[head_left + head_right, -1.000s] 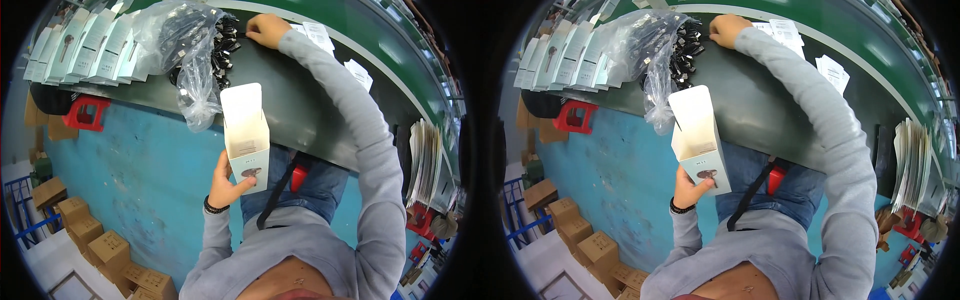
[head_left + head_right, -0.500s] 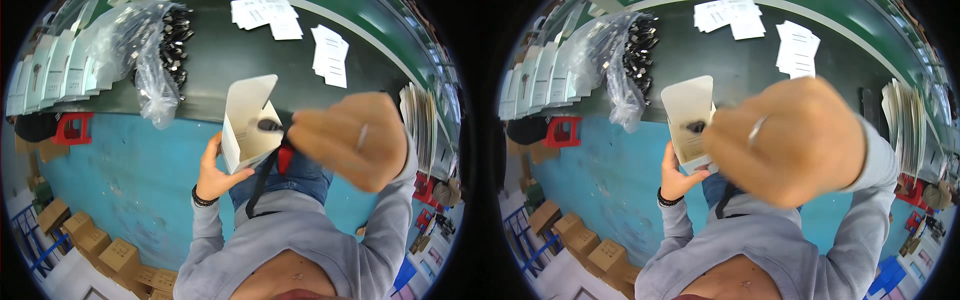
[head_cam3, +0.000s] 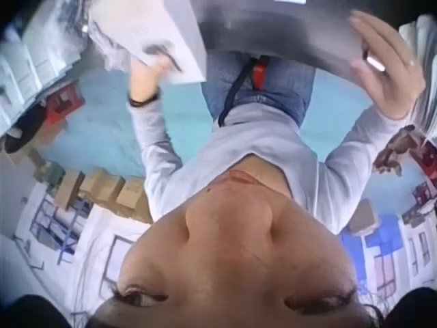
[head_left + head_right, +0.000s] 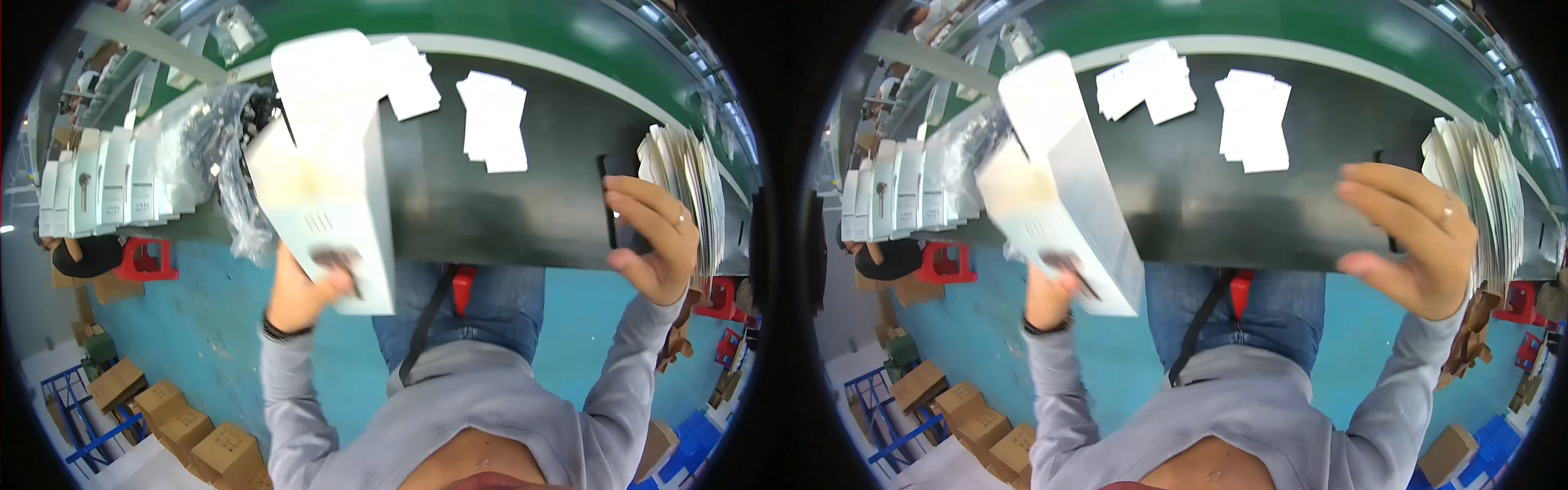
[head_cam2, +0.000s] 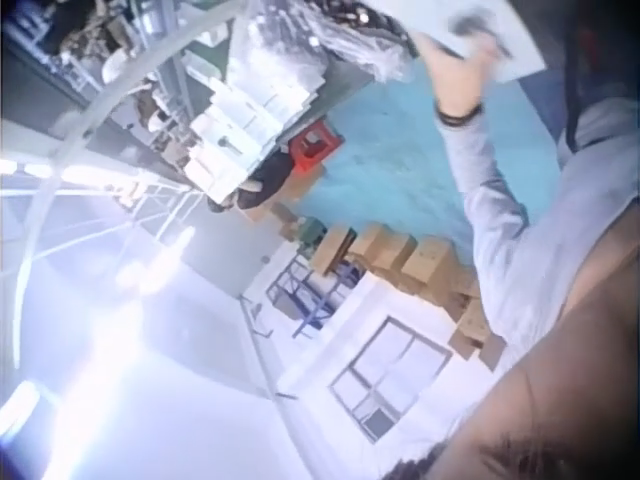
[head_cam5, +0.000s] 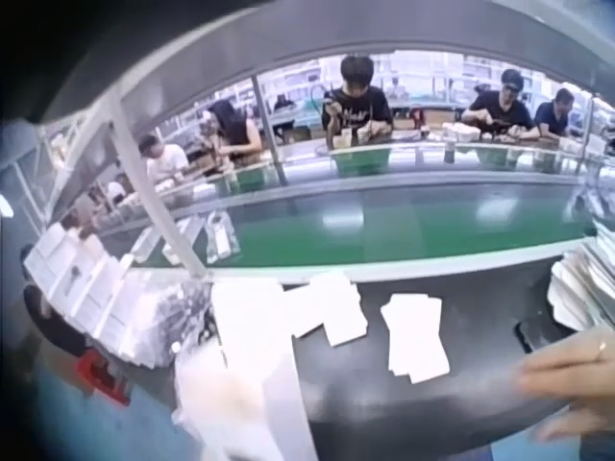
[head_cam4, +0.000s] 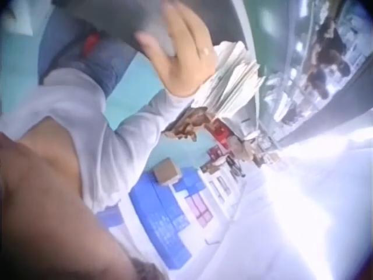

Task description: The person assembles product boxes by hand, then inserts instruction manuals and electronic components into them.

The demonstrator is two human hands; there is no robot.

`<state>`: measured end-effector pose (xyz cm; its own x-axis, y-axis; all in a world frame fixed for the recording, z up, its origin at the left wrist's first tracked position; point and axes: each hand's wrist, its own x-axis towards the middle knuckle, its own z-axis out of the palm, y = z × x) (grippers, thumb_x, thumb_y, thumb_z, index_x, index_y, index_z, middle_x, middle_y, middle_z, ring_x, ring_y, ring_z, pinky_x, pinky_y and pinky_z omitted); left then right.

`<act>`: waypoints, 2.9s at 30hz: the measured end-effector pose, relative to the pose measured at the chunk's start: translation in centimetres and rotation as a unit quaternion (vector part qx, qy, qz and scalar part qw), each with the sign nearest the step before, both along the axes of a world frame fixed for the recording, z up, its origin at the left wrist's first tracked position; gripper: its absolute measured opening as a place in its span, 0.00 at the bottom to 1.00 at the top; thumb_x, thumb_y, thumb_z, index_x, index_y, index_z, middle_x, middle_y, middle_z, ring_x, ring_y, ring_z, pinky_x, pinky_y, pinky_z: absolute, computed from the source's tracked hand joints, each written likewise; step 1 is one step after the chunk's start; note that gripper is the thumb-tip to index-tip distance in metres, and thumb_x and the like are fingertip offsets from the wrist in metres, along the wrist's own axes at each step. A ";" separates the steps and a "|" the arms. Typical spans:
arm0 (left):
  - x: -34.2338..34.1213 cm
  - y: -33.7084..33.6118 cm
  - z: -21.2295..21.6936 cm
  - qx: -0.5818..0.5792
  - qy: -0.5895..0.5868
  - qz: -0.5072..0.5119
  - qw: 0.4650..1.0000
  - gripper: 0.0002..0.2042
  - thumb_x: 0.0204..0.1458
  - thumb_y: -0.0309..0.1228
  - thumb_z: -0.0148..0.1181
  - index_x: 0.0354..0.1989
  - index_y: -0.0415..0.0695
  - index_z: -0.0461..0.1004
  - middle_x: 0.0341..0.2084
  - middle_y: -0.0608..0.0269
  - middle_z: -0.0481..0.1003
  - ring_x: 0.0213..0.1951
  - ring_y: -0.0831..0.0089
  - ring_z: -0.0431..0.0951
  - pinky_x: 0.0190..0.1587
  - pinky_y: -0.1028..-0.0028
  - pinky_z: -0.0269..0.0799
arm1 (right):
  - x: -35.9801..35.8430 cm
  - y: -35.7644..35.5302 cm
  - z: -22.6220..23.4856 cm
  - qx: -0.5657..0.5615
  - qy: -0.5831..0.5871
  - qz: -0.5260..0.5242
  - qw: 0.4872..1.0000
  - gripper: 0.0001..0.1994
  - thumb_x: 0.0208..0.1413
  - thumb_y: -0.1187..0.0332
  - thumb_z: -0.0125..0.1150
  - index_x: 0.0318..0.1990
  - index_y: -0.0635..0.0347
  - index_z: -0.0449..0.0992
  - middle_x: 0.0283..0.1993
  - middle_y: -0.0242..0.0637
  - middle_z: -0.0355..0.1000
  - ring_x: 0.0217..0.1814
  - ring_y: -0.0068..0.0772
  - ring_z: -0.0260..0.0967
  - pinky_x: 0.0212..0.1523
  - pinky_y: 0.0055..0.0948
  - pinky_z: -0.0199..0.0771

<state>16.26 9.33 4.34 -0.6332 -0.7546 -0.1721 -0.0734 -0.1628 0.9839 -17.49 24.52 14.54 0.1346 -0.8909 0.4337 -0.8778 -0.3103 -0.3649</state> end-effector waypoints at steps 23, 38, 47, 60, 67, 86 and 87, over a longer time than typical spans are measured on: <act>-15.5 -46.9 -3.8 -0.400 -0.551 0.205 0.703 0.46 0.41 0.71 0.38 0.56 0.39 0.63 0.54 0.47 0.64 0.55 0.52 0.63 0.57 0.62 0.56 | -17.5 21.3 -8.5 0.066 0.125 -0.592 0.793 0.17 0.53 0.62 0.55 0.50 0.56 0.71 0.47 0.49 0.69 0.49 0.47 0.65 0.48 0.35 0.67; -18.6 -23.0 0.9 -0.635 -0.156 -0.017 0.756 0.27 0.52 0.34 0.55 0.58 0.35 0.56 0.57 0.48 0.58 0.60 0.56 0.55 0.61 0.63 0.45 | -13.4 22.8 -9.2 -0.009 0.271 -0.548 0.791 0.20 0.39 0.73 0.61 0.45 0.50 0.73 0.51 0.42 0.65 0.52 0.45 0.63 0.50 0.35 0.65; -17.7 6.9 8.8 -0.818 0.030 -0.189 0.543 0.32 0.43 0.39 0.63 0.58 0.69 0.57 0.60 0.56 0.54 0.64 0.58 0.47 0.59 0.39 0.31 | -3.5 18.7 -0.9 -0.146 0.139 -0.287 0.936 0.23 0.32 0.82 0.54 0.43 0.57 0.76 0.26 0.33 0.73 0.22 0.32 0.71 0.21 0.26 0.71; -11.5 12.0 8.1 -0.611 -0.092 -0.329 0.714 0.43 0.19 0.48 0.71 0.55 0.62 0.62 0.54 0.44 0.57 0.53 0.44 0.60 0.52 0.41 0.48 | 2.8 11.7 -8.5 0.244 -0.614 0.208 0.721 0.28 0.54 0.69 0.55 0.61 0.67 0.54 0.53 0.39 0.65 0.51 0.23 0.63 0.51 0.24 0.64; -8.7 11.5 6.5 -0.536 -0.067 -0.318 0.780 0.51 0.16 0.47 0.71 0.58 0.49 0.56 0.54 0.43 0.56 0.53 0.44 0.58 0.50 0.40 0.48 | 4.3 10.4 -9.8 0.245 -0.584 0.225 0.740 0.27 0.58 0.65 0.49 0.62 0.66 0.52 0.49 0.39 0.68 0.46 0.23 0.65 0.46 0.22 0.64; -8.4 10.5 3.9 -0.536 -0.180 -0.173 0.807 0.47 0.21 0.48 0.73 0.54 0.39 0.62 0.27 0.66 0.75 0.38 0.68 0.75 0.53 0.63 0.61 | 6.1 9.0 -14.8 0.118 -0.698 0.105 0.699 0.37 0.46 0.46 0.60 0.57 0.66 0.60 0.49 0.46 0.69 0.49 0.36 0.69 0.51 0.30 0.65; -8.4 10.9 3.8 -0.387 -0.163 -0.086 0.903 0.47 0.20 0.45 0.76 0.54 0.38 0.61 0.24 0.66 0.75 0.37 0.71 0.74 0.49 0.68 0.64 | 7.1 8.8 -15.5 0.115 -0.650 0.145 0.737 0.47 0.41 0.36 0.57 0.60 0.68 0.55 0.54 0.45 0.64 0.56 0.38 0.63 0.58 0.34 0.57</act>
<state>7.89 20.25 8.18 -0.7635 -0.6241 0.1661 -0.3392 0.6063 0.7193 -10.42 33.36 -0.97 -0.0627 -0.9766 0.2055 0.3511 -0.2143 -0.9115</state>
